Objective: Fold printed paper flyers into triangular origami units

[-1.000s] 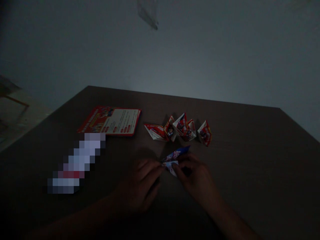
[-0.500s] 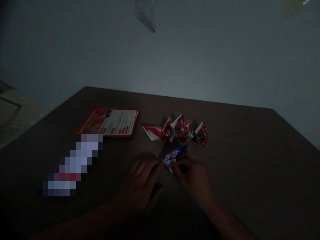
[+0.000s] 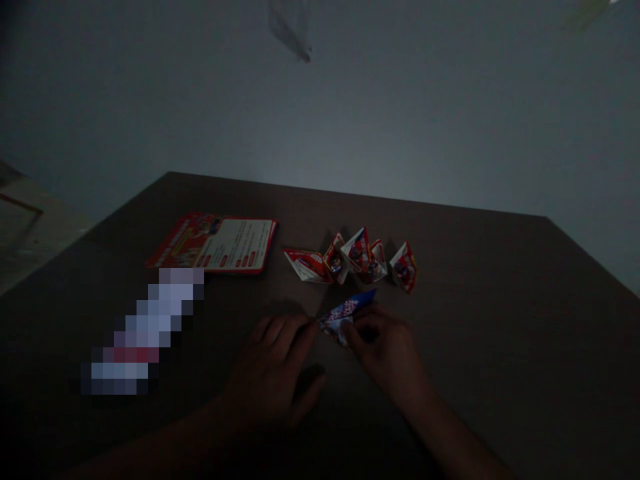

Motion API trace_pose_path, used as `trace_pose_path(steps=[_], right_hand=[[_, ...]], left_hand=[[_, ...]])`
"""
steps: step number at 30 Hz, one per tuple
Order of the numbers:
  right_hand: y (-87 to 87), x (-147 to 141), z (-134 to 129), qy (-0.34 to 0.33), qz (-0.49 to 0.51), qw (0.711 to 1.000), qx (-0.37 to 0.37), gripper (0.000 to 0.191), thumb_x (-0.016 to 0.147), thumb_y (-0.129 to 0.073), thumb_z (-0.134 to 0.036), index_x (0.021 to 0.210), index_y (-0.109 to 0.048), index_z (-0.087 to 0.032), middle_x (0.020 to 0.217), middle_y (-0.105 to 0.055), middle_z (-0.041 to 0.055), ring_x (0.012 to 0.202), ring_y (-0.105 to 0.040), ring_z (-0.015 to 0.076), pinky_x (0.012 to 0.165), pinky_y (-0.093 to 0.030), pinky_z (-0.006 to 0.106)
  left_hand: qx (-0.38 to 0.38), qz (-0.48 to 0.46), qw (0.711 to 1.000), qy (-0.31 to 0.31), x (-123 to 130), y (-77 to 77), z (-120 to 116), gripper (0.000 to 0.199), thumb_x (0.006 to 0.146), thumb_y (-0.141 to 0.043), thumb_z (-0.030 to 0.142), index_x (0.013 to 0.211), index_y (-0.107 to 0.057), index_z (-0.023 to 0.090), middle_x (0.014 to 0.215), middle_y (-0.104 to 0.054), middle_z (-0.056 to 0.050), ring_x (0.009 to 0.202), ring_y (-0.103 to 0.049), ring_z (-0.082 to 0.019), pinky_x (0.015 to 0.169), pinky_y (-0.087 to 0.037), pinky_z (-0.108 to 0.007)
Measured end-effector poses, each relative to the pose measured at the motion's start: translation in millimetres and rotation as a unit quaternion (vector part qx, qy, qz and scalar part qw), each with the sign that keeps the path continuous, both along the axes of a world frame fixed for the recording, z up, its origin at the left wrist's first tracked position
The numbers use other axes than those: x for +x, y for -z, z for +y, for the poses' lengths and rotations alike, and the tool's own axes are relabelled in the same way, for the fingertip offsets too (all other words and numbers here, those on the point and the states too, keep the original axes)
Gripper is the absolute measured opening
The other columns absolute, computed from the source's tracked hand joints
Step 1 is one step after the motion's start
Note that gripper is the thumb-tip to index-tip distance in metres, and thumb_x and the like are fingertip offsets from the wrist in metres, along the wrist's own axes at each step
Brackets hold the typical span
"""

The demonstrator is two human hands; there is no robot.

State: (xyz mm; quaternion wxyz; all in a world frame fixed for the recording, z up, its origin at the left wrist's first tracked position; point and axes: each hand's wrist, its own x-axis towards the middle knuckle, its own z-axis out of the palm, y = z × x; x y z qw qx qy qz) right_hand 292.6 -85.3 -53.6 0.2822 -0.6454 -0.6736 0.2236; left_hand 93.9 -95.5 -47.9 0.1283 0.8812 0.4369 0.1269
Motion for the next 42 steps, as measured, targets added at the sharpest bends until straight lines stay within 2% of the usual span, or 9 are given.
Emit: trace_pose_path(steps=[14,20,33,38,42], right_hand=[[0.0,1.0,-1.3,-0.028,-0.010,1.000,-0.006,0.023,0.085,-0.055,-0.028,0.072,-0.071,-0.018,0.086,-0.067,0.0086,0.075,-0.066,0.0204,0.066,-0.051,0.030],[-0.8,-0.6,-0.7,-0.018,-0.017,1.000,0.001,0.021,0.084,-0.056,-0.027,0.072,-0.071,-0.017,0.087,-0.068,0.0087,0.074,-0.065,0.0202,0.066,-0.051,0.031],[-1.4,-1.9,-0.1,-0.012,-0.009,1.000,0.002,0.019,0.082,-0.058,-0.025,0.069,-0.070,-0.018,0.083,-0.067,0.0069,0.072,-0.065,0.0195,0.065,-0.050,0.030],[-2.7,-2.7,-0.2,-0.008,-0.011,1.000,-0.008,0.021,0.082,-0.057,-0.026,0.070,-0.070,-0.018,0.084,-0.067,0.0072,0.073,-0.066,0.0197,0.066,-0.050,0.030],[-1.6,-1.2,-0.4,-0.013,-0.019,1.000,-0.005,0.022,0.084,-0.056,-0.028,0.072,-0.071,-0.018,0.087,-0.068,0.0076,0.075,-0.067,0.0202,0.067,-0.051,0.030]], left_hand=[[-0.004,0.000,1.000,-0.010,0.0,-0.3,0.0,0.052,0.084,-0.049,0.045,0.125,-0.052,0.013,0.127,-0.052,-0.015,0.115,-0.044,-0.031,0.099,-0.028,-0.050],[-0.008,0.015,1.000,-0.005,-0.4,-2.6,1.8,0.051,0.084,-0.048,0.044,0.124,-0.052,0.013,0.126,-0.053,-0.015,0.114,-0.045,-0.032,0.099,-0.030,-0.051],[0.037,0.024,0.998,0.037,2.2,8.4,-4.5,0.049,0.092,-0.041,0.039,0.132,-0.046,0.011,0.135,-0.050,-0.013,0.118,-0.043,-0.029,0.102,-0.024,-0.048],[0.032,0.036,0.998,0.046,3.6,6.3,-4.7,0.047,0.091,-0.042,0.037,0.130,-0.048,0.012,0.127,-0.055,-0.012,0.112,-0.046,-0.029,0.099,-0.027,-0.048],[0.014,0.038,0.998,0.044,3.6,2.7,-4.8,0.046,0.092,-0.041,0.037,0.131,-0.046,0.015,0.127,-0.054,-0.011,0.112,-0.046,-0.029,0.098,-0.027,-0.051]])
